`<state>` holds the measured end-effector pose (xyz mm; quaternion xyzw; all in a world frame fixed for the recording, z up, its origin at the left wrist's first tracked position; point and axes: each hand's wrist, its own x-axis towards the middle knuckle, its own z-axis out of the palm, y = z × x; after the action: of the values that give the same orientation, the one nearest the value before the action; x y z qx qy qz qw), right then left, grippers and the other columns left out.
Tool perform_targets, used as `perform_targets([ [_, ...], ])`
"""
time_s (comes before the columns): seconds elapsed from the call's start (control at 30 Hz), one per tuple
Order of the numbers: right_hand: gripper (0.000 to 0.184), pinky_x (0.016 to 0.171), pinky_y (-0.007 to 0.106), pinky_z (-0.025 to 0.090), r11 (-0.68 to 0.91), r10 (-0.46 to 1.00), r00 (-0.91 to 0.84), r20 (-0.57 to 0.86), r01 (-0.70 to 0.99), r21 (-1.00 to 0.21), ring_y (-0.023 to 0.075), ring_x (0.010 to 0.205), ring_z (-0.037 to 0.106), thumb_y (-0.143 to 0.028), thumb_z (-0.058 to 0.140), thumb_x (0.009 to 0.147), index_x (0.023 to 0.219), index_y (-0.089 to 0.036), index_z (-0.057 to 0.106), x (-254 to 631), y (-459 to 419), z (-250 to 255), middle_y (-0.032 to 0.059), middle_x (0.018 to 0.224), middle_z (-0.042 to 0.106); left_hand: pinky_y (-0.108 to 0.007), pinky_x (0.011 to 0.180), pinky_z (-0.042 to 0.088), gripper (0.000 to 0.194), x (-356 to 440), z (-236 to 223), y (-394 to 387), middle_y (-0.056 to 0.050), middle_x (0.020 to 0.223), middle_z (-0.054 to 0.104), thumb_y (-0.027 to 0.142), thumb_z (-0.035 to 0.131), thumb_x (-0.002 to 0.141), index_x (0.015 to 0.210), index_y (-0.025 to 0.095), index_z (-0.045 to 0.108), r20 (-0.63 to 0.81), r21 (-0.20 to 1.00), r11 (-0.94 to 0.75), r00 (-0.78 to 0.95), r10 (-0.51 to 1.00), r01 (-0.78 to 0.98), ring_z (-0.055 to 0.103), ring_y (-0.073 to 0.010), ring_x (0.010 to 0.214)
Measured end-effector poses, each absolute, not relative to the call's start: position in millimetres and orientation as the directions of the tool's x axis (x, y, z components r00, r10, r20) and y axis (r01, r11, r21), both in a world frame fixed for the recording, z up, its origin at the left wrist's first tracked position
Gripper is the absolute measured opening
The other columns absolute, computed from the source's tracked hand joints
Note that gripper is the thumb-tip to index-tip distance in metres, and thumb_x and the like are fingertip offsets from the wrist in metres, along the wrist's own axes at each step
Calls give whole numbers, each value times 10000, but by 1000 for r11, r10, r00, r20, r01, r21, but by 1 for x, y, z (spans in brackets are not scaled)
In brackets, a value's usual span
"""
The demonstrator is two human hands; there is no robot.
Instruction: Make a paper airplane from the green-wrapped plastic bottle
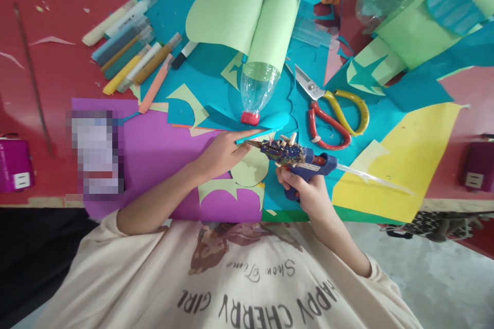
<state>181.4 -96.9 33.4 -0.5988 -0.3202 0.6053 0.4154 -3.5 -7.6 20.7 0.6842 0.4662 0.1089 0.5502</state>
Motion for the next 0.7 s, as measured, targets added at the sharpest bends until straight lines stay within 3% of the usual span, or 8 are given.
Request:
perform_targets([
  [0.2, 186, 444, 244, 341, -470, 871, 102, -481, -115, -875, 91, 467, 397, -302, 641, 669, 560, -198, 532, 181, -97, 34, -27, 503, 512, -182, 458, 242, 436, -3, 20, -8, 33, 605, 571, 280, 450, 876, 1228, 132, 660, -361, 852, 46, 522, 773, 521, 253, -62, 469],
  [0.43, 158, 443, 244, 358, -494, 849, 149, -508, -121, -861, 87, 464, 411, -293, 637, 655, 563, -192, 558, 185, -100, 31, -21, 516, 531, -186, 516, 345, 424, -3, 20, -8, 7, 627, 612, 357, 463, 905, 1204, 146, 678, -327, 869, 27, 532, 781, 495, 399, -87, 534],
  [0.7, 152, 444, 246, 364, -479, 847, 187, -497, -134, -868, 87, 460, 425, -275, 644, 652, 555, -190, 564, 188, -101, 31, -25, 514, 532, -189, 462, 267, 415, -4, 20, -8, 21, 597, 597, 388, 481, 917, 1197, 153, 679, -302, 876, 8, 534, 790, 483, 319, -73, 483],
])
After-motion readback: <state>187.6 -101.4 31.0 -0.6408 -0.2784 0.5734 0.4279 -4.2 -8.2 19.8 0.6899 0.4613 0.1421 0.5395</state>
